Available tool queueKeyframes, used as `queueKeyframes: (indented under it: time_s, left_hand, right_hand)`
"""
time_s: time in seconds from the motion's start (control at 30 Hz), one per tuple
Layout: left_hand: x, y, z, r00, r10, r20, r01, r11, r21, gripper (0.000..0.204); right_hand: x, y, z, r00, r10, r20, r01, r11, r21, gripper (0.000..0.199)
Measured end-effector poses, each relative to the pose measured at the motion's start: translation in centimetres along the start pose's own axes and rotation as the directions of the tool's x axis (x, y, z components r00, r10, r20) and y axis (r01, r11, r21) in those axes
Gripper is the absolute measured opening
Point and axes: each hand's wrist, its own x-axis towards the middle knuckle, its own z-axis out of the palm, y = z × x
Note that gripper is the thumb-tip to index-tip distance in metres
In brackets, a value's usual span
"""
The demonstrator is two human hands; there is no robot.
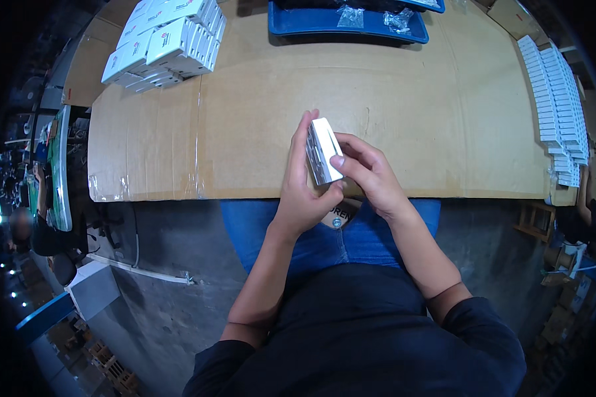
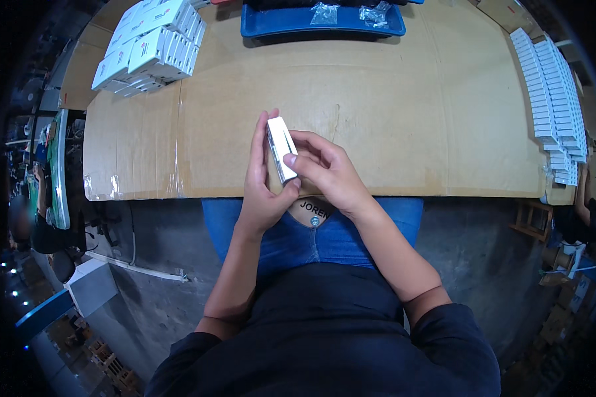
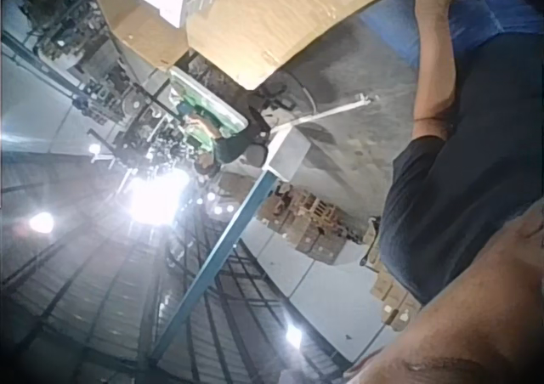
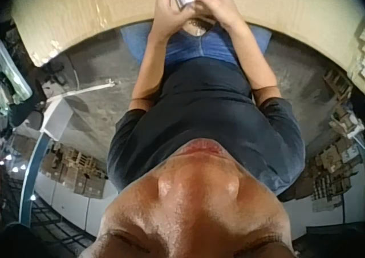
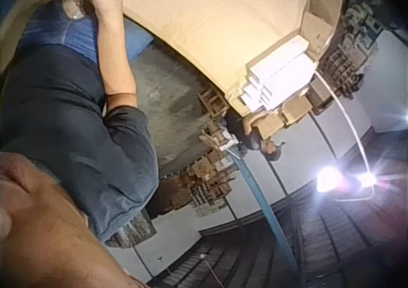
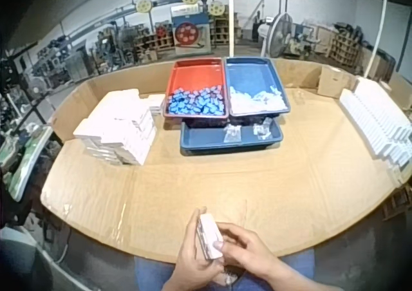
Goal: Packaging small parts into boxes and plastic bags at a workstation.
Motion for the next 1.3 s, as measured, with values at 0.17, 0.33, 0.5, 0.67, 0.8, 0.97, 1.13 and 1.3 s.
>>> queueKeyframes:
  time_s: [0.17,0.33,0.5,0.67,0.8,0.97,1.13,1.3]
  left_hand:
    - [-0.4,1.5,1.8,0.954,-0.280,-0.111,0.201,0.865,-0.460,0.089]
    - [-0.1,1.6,3.0,0.914,-0.365,-0.175,0.243,0.840,-0.484,0.072]
    - [0.2,1.9,3.9,0.924,-0.289,-0.252,0.137,0.861,-0.489,0.070]
    - [0.3,3.0,4.6,0.948,-0.177,-0.264,0.055,0.910,-0.411,0.082]
    - [0.3,3.1,4.7,0.957,-0.147,-0.249,0.039,0.918,-0.394,0.086]
    - [0.5,3.4,4.8,0.961,-0.148,-0.235,0.045,0.918,-0.394,0.089]
    - [0.3,3.5,5.2,0.951,-0.163,-0.264,0.046,0.915,-0.400,0.089]
    - [-0.2,2.8,5.1,0.941,-0.192,-0.278,0.067,0.912,-0.404,0.087]
  right_hand:
    - [0.2,1.9,0.3,0.976,-0.217,-0.006,0.217,0.976,-0.010,0.064]
    - [-0.7,2.4,0.9,0.885,-0.463,0.045,0.441,0.804,-0.399,0.060]
    - [-1.4,2.7,1.9,0.836,-0.545,0.061,0.507,0.724,-0.468,0.057]
    - [-1.7,3.0,1.6,0.779,-0.623,0.072,0.578,0.670,-0.466,0.054]
    - [-1.9,3.0,1.4,0.717,-0.688,0.113,0.637,0.580,-0.507,0.052]
    - [-2.0,2.5,1.6,0.680,-0.727,0.096,0.665,0.556,-0.499,0.050]
    - [-2.6,2.4,2.1,0.706,-0.706,0.053,0.636,0.600,-0.486,0.049]
    - [-2.7,3.0,1.8,0.740,-0.669,0.066,0.611,0.629,-0.480,0.048]
